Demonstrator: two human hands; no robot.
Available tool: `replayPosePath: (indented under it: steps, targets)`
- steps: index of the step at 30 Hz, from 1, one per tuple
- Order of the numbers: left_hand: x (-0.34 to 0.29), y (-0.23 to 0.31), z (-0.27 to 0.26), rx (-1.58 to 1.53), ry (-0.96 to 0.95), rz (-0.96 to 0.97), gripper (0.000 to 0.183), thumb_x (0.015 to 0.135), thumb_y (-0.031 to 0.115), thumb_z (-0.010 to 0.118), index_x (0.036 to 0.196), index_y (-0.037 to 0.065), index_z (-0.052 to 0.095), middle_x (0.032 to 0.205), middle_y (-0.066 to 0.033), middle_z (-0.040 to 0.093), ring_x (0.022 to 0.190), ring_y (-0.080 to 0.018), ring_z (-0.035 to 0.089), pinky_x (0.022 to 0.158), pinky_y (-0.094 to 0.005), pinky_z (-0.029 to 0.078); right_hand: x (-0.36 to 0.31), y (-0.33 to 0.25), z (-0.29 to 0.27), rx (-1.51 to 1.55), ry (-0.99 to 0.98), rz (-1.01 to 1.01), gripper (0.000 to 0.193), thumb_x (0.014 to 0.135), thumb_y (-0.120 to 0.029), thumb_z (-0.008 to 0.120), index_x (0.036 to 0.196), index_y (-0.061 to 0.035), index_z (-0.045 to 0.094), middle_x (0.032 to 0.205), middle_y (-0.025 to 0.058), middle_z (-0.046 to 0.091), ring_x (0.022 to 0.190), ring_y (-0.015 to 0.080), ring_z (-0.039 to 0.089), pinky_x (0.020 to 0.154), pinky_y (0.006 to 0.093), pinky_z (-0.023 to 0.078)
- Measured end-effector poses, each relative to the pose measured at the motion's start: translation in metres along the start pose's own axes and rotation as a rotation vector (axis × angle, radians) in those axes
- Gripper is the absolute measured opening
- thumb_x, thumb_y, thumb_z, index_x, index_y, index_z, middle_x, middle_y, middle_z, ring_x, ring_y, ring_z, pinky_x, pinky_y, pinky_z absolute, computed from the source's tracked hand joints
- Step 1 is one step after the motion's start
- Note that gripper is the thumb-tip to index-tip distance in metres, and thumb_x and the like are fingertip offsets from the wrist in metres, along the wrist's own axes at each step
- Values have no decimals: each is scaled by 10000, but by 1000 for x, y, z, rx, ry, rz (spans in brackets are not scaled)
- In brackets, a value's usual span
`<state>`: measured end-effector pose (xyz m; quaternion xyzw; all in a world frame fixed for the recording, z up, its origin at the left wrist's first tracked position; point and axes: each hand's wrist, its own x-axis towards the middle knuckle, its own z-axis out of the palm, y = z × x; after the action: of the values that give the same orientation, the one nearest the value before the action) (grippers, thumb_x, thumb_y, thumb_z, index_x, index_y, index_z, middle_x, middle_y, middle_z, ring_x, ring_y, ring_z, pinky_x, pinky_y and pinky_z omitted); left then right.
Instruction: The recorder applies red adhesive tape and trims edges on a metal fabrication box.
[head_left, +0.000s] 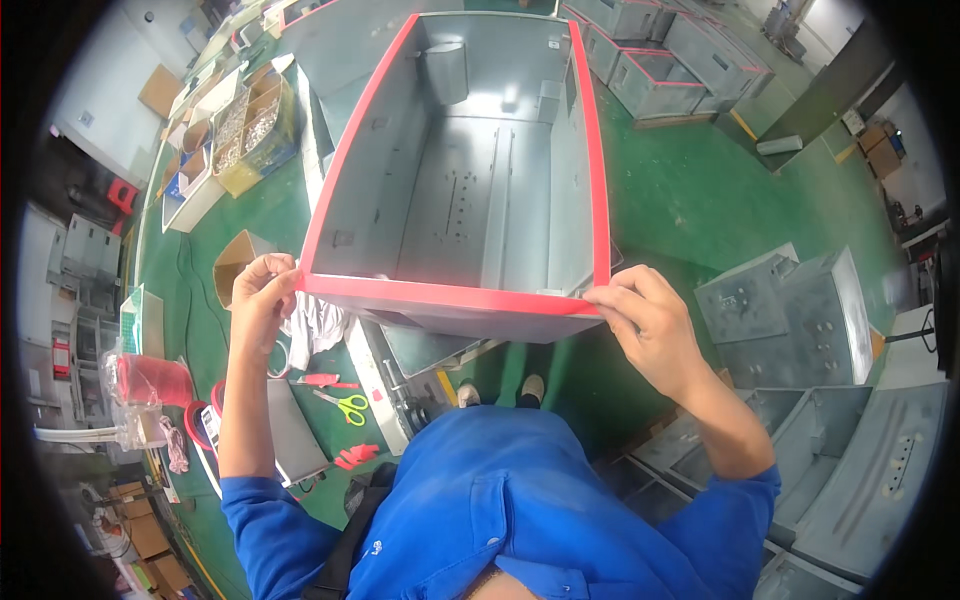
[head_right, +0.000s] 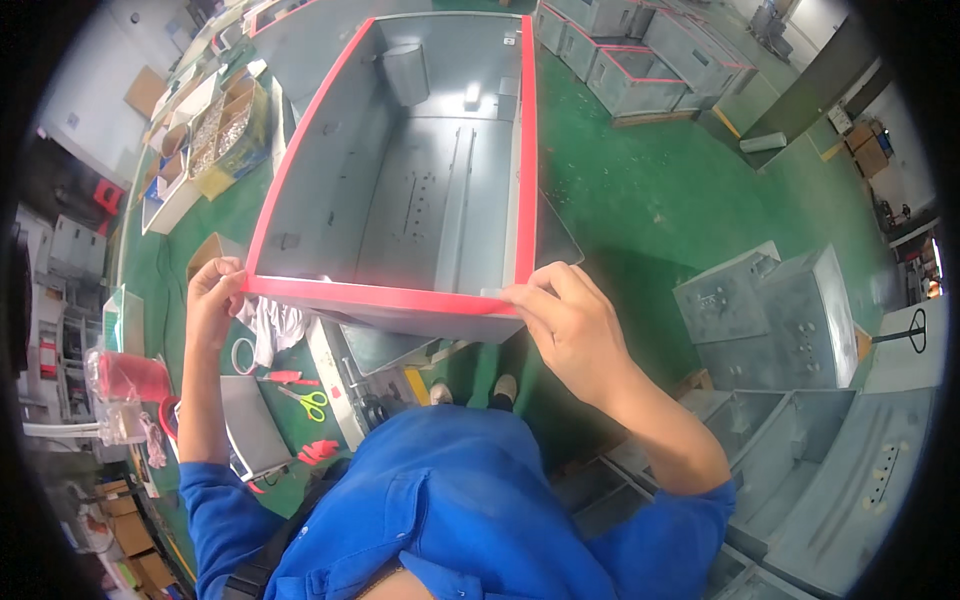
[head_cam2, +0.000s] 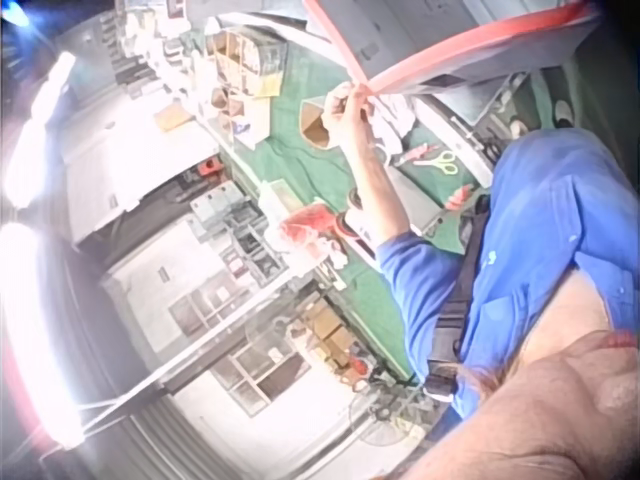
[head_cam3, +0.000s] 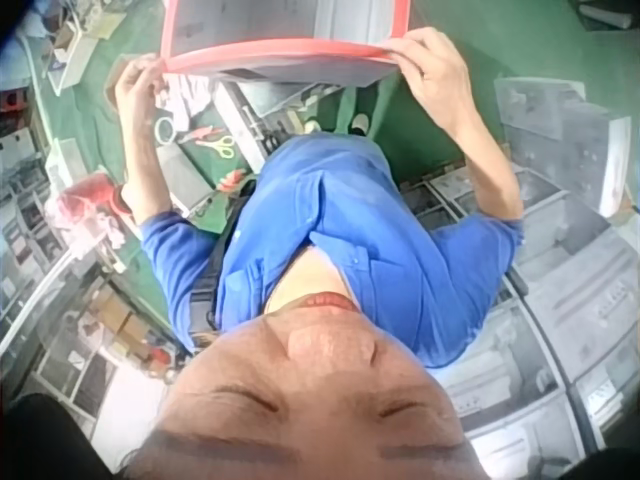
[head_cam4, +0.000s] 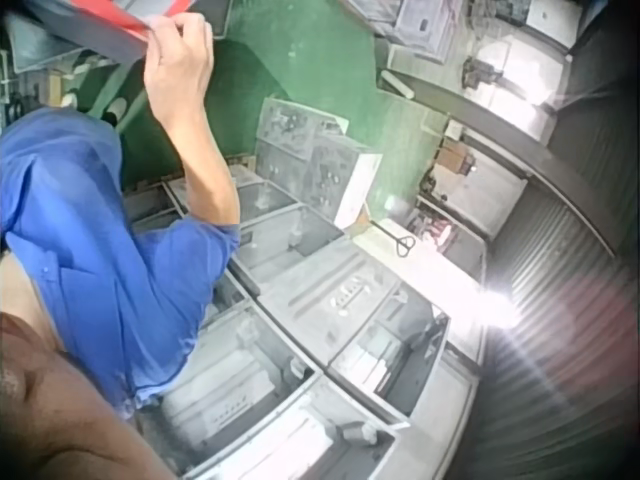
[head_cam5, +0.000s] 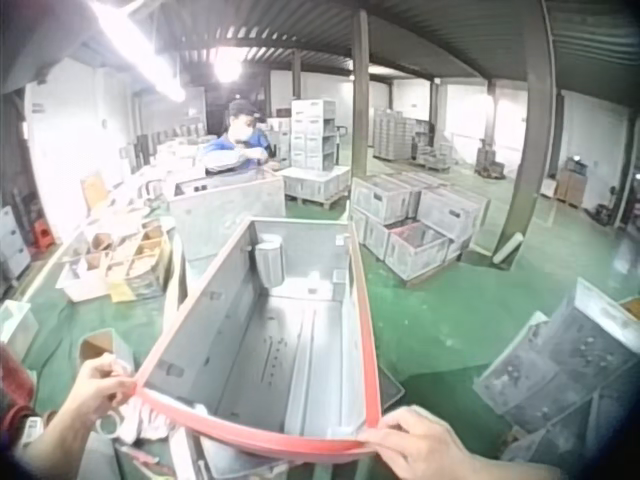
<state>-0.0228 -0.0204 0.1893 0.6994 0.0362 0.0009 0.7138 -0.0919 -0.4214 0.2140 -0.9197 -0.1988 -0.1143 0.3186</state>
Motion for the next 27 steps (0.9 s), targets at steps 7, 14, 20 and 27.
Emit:
replayPosePath:
  steps: [7, 14, 20, 27]
  targets:
    - [-2, 4, 2, 18, -16, -2, 111, 744, -5, 616, 678, 29, 534, 791, -24, 515, 477, -30, 420, 401, -162, 293, 7, -5, -12, 162, -142, 176, 108, 765, -32, 586, 866, -50, 553, 810, 83, 517, 762, 258, 536, 652, 345, 440]
    - [-1, 3, 1, 15, -5, -14, 115, 747, 1, 614, 676, 29, 529, 806, -28, 512, 480, -32, 421, 400, -162, 298, 12, 4, -17, 135, -224, 158, 97, 799, -25, 550, 895, -29, 564, 775, 48, 521, 643, 140, 505, 598, 253, 421]
    - [-1, 4, 3, 28, -6, -8, 113, 753, -9, 596, 677, 26, 520, 771, -36, 514, 480, -35, 425, 391, -164, 305, 24, 9, -22, 380, -324, 326, 85, 780, -51, 559, 849, -3, 565, 705, 47, 562, 639, 103, 513, 589, 254, 414]
    - [0, 3, 2, 17, -19, 5, 110, 759, -12, 584, 683, 30, 518, 753, -34, 514, 468, -37, 420, 388, -164, 295, 28, 18, -21, 421, -366, 330, 59, 764, -45, 595, 796, -5, 564, 683, 21, 566, 640, 82, 513, 597, 230, 421]
